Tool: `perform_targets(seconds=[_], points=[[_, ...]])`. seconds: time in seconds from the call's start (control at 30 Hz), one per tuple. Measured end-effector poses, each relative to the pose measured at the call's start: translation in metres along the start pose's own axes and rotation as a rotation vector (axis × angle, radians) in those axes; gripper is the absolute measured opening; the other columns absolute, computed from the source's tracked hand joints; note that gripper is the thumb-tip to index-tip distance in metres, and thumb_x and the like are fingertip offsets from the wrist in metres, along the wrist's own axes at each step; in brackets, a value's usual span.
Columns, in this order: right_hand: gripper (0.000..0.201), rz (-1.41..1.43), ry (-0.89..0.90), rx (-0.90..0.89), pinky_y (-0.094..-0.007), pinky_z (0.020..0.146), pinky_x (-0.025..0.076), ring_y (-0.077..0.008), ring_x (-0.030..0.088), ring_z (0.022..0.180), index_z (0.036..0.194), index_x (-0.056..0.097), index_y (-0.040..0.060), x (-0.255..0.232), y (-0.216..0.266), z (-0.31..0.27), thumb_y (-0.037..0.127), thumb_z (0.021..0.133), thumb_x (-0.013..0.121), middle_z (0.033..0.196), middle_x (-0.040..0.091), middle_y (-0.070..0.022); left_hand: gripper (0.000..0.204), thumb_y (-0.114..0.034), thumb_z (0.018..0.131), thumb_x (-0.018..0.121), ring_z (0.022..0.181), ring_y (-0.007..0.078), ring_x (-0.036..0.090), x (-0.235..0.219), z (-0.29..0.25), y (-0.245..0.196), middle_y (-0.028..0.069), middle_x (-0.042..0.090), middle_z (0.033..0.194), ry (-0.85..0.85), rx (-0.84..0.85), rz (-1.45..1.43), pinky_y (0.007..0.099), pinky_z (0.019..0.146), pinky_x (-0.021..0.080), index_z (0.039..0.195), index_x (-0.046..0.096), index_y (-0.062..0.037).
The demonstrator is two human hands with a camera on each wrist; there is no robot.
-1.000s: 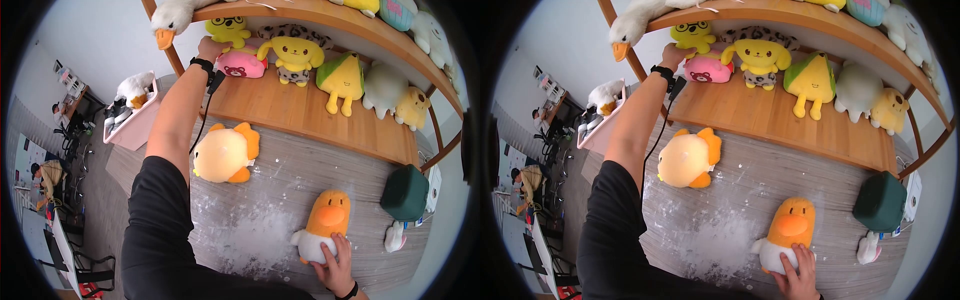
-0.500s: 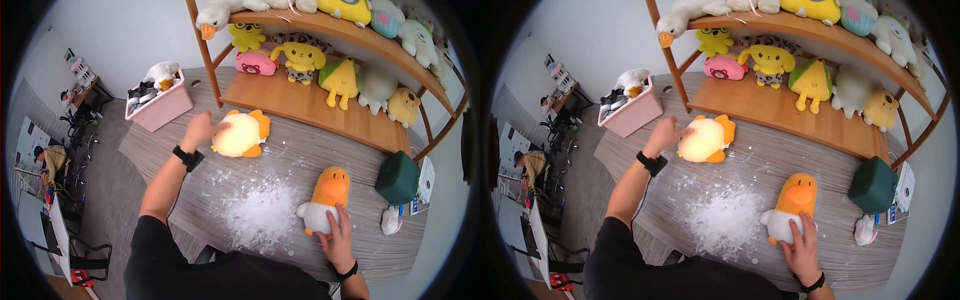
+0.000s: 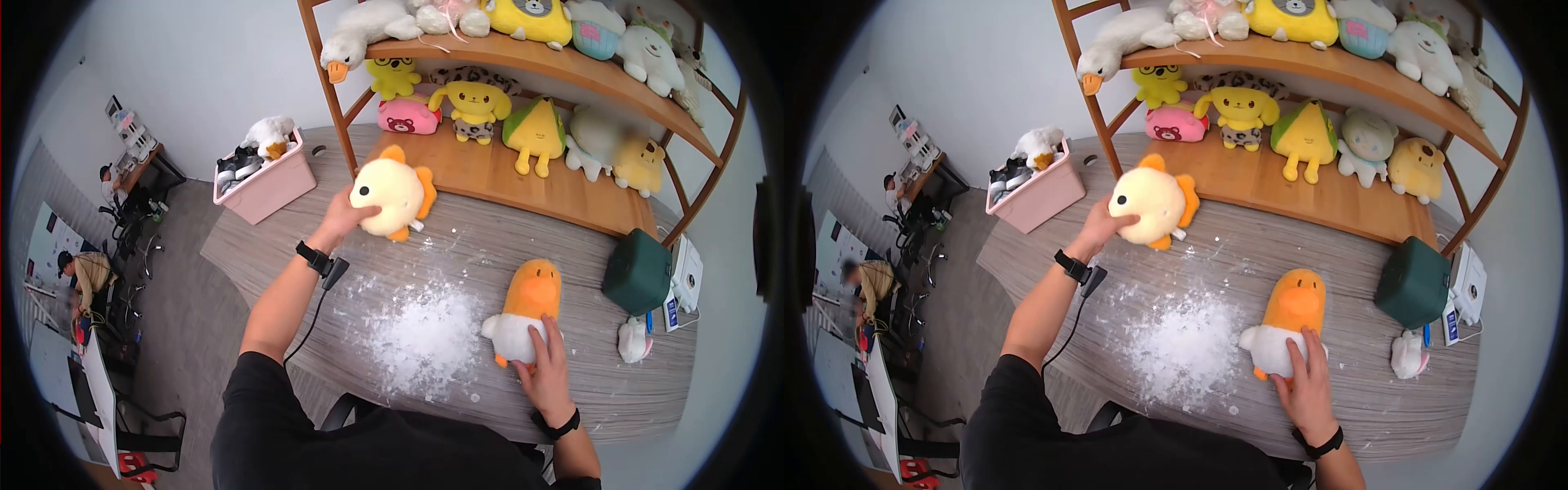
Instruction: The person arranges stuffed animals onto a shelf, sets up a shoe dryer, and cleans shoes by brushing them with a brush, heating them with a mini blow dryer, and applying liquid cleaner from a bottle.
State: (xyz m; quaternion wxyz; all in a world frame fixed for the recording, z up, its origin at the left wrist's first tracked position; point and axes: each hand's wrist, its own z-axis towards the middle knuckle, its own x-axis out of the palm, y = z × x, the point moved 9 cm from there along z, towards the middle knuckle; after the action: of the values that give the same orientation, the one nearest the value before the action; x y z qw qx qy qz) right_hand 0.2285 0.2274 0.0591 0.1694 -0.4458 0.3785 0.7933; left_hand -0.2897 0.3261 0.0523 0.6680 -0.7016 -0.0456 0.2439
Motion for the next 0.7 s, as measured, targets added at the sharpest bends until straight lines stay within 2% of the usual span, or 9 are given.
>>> perform_targets(seconds=[0.03, 0.07, 0.13, 0.17, 0.2, 0.27, 0.43, 0.63, 0.7], points=[[0.076, 0.003, 0.0, 0.002, -0.0567, 0.122, 0.042, -0.0525, 0.043, 0.15, 0.15, 0.055, 0.0023, 0.0, -0.002, 0.0, 0.009, 0.082, 0.088, 0.165, 0.04, -0.0289, 0.062, -0.008, 0.085, 0.089, 0.113, 0.0236, 0.074, -0.005, 0.008, -0.013, 0.0144, 0.075, 0.126, -0.055, 0.108, -0.011, 0.0382, 0.095, 0.061, 0.138, 0.06, 0.0047], [0.076, 0.005, -0.006, 0.006, -0.0567, 0.122, 0.042, -0.0525, 0.043, 0.15, 0.15, 0.055, 0.0023, -0.001, -0.003, 0.0, 0.009, 0.082, 0.088, 0.165, 0.04, -0.0289, 0.062, -0.008, 0.085, 0.089, 0.113, 0.0236, 0.074, -0.006, 0.021, -0.016, 0.0144, 0.075, 0.126, -0.051, 0.113, -0.006, 0.0382, 0.095, 0.061, 0.138, 0.06, 0.0047], [0.076, 0.017, 0.004, 0.021, -0.0565, 0.122, 0.042, -0.0522, 0.044, 0.15, 0.149, 0.055, 0.0026, -0.001, -0.005, -0.002, 0.008, 0.081, 0.089, 0.164, 0.04, -0.0287, 0.059, -0.021, 0.081, 0.093, 0.107, 0.0298, 0.076, -0.033, 0.039, -0.04, 0.0202, 0.077, 0.116, -0.336, 0.313, 0.193, 0.0418, 0.091, 0.061, 0.126, 0.064, 0.0034], [0.076, 0.019, 0.001, 0.027, -0.0565, 0.122, 0.042, -0.0522, 0.044, 0.15, 0.149, 0.055, 0.0026, -0.003, -0.006, -0.002, 0.008, 0.081, 0.089, 0.164, 0.04, -0.0287, 0.057, -0.025, 0.079, 0.094, 0.107, 0.0355, 0.076, -0.04, 0.05, -0.046, 0.0252, 0.076, 0.114, -0.423, 0.33, 0.259, 0.0443, 0.092, 0.06, 0.118, 0.063, 0.0031], [0.076, 0.023, 0.005, 0.019, -0.0565, 0.122, 0.042, -0.0519, 0.044, 0.15, 0.149, 0.055, 0.003, -0.004, -0.004, -0.001, 0.008, 0.081, 0.089, 0.164, 0.041, -0.0287, 0.057, -0.025, 0.079, 0.094, 0.107, 0.0355, 0.076, -0.038, 0.061, -0.051, 0.0252, 0.076, 0.114, -0.418, 0.332, 0.261, 0.0443, 0.092, 0.06, 0.118, 0.063, 0.0031], [0.076, 0.03, 0.007, 0.014, -0.0565, 0.122, 0.042, -0.0516, 0.045, 0.149, 0.149, 0.056, 0.0034, -0.004, -0.003, 0.0, 0.008, 0.08, 0.089, 0.164, 0.041, -0.0287, 0.058, -0.028, 0.078, 0.094, 0.105, 0.0404, 0.075, -0.044, 0.077, -0.062, 0.0254, 0.076, 0.112, -0.565, 0.291, 0.427, 0.0465, 0.092, 0.059, 0.116, 0.062, 0.0024], [0.077, 0.02, 0.025, 0.007, -0.0575, 0.121, 0.043, -0.0522, 0.047, 0.147, 0.149, 0.056, 0.0044, -0.005, -0.003, 0.002, 0.009, 0.08, 0.09, 0.163, 0.042, -0.0294, 0.067, -0.03, 0.072, 0.099, 0.108, 0.0422, 0.072, -0.042, 0.128, -0.037, 0.0252, 0.073, 0.114, -0.662, 0.166, 0.568, 0.0496, 0.097, 0.057, 0.117, 0.063, 0.0031], [0.078, 0.045, 0.042, 0.006, -0.0585, 0.12, 0.043, -0.0533, 0.047, 0.146, 0.15, 0.055, 0.0047, -0.004, -0.003, 0.004, 0.01, 0.081, 0.091, 0.163, 0.041, -0.0299, 0.063, -0.033, 0.074, 0.098, 0.105, 0.0425, 0.072, -0.036, 0.121, -0.029, 0.0232, 0.074, 0.112, -0.736, 0.251, 0.617, 0.0496, 0.094, 0.058, 0.116, 0.067, 0.0035], [0.078, 0.043, 0.047, -0.003, -0.0588, 0.12, 0.043, -0.0532, 0.048, 0.146, 0.15, 0.055, 0.0046, -0.004, -0.002, 0.006, 0.01, 0.081, 0.091, 0.163, 0.041, -0.0298, 0.059, -0.033, 0.075, 0.097, 0.103, 0.0424, 0.073, -0.047, 0.122, -0.019, 0.0223, 0.075, 0.11, -0.697, 0.209, 0.573, 0.0499, 0.092, 0.058, 0.114, 0.069, 0.0024]])
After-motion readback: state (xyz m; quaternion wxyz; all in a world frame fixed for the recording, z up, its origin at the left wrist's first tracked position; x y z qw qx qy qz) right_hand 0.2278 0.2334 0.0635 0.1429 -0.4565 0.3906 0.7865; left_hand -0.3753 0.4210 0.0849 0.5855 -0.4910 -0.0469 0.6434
